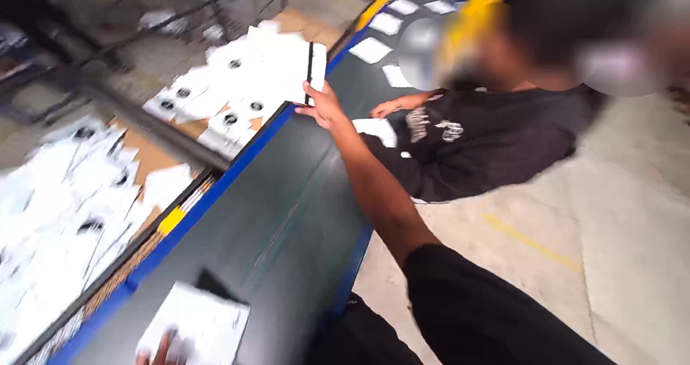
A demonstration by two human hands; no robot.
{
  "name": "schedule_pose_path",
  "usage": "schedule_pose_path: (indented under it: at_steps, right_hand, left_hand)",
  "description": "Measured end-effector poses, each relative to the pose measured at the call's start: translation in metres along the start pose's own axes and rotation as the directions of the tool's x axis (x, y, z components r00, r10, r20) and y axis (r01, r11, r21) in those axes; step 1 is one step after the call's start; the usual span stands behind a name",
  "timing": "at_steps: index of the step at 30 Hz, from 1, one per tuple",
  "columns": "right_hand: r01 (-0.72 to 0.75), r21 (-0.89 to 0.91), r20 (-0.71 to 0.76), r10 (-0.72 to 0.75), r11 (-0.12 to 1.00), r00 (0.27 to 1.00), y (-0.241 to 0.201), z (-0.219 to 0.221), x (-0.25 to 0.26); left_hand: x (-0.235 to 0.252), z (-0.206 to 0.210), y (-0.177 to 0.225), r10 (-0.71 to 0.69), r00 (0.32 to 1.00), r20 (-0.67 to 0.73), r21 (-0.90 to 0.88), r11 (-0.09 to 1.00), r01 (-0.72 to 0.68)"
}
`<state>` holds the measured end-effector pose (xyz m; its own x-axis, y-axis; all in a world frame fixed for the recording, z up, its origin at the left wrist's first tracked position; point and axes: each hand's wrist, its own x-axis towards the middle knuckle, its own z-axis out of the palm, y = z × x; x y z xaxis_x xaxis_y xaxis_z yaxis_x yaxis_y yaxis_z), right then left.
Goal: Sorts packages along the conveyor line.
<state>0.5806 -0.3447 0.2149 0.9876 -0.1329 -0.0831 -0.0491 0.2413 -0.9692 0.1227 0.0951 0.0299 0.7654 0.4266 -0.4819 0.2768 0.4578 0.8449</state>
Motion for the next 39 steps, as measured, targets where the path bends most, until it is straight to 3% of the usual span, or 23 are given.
schedule_pose_path:
  at_steps: [3, 6, 9, 16, 20, 24, 26, 29, 31, 32, 33, 34, 36, 39]
  right_hand:
    - [-0.200, -0.085, 0.354, 0.218, 0.976, 0.910, 0.088, 0.046, -0.128]
    - [-0.386, -0.134, 0.494, 0.399, 0.913, 0.772, 0.153, 0.061, -0.229]
    - [-0.477, -0.165, 0.542, 0.484, 0.863, 0.687, 0.180, 0.064, -0.294]
    - [-0.479, -0.263, 0.559, 0.537, 0.837, 0.632, 0.187, 0.066, -0.333]
    - [-0.391, -0.446, 0.554, 0.591, 0.805, 0.586, 0.203, 0.068, -0.345]
    - [-0.023, -0.651, 0.560, 0.500, 0.759, 0.661, 0.219, 0.038, -0.358]
    - [0.015, -0.652, 0.577, 0.483, 0.758, 0.659, 0.217, 0.018, -0.365]
    - [0.056, -0.628, 0.598, 0.435, 0.777, 0.673, 0.208, -0.009, -0.360]
    - [0.109, -0.675, 0.507, 0.351, 0.729, 0.787, 0.199, -0.031, -0.346]
    - [0.119, -0.731, 0.427, 0.314, 0.672, 0.848, 0.193, -0.044, -0.331]
    - [0.130, -0.795, 0.351, 0.274, 0.593, 0.895, 0.190, -0.060, -0.314]
    - [0.137, -0.857, 0.290, 0.244, 0.497, 0.926, 0.187, -0.076, -0.295]
    - [0.159, -0.940, 0.236, 0.240, 0.302, 0.942, 0.193, -0.104, -0.268]
    - [0.210, -0.973, 0.229, 0.362, 0.090, 0.904, 0.211, -0.103, -0.274]
  left_hand:
    - [0.014, 0.031, 0.007, 0.027, 0.992, -0.122, -0.029, 0.999, -0.031]
    - [0.022, 0.053, 0.012, 0.022, 0.991, -0.131, -0.122, 0.992, -0.038]
    - [0.021, 0.055, 0.009, -0.004, 0.997, -0.081, -0.232, 0.973, -0.015]
    - [0.001, 0.044, 0.022, -0.082, 0.997, -0.009, -0.349, 0.934, 0.073]
    - [-0.014, 0.023, 0.009, 0.022, 0.997, 0.071, -0.031, 0.999, -0.020]
    - [-0.010, -0.003, 0.024, -0.066, 0.982, 0.177, 0.242, 0.970, 0.022]
    - [0.011, -0.026, 0.052, -0.014, 0.979, 0.203, 0.338, 0.940, -0.057]
    - [0.070, -0.057, 0.104, 0.191, 0.977, 0.090, 0.228, 0.951, -0.207]
    - [0.109, -0.073, 0.121, 0.249, 0.968, -0.009, 0.138, 0.960, -0.246]
    - [0.122, -0.073, 0.120, 0.247, 0.964, -0.100, 0.199, 0.954, -0.223]
    - [0.125, -0.060, 0.112, 0.257, 0.956, -0.142, 0.288, 0.935, -0.208]
    - [0.115, -0.035, 0.100, 0.269, 0.958, -0.099, 0.380, 0.900, -0.214]
    - [0.073, 0.040, 0.059, 0.251, 0.964, 0.090, 0.536, 0.804, -0.259]
    - [0.008, 0.117, -0.029, 0.015, 0.951, 0.309, 0.823, 0.497, -0.275]
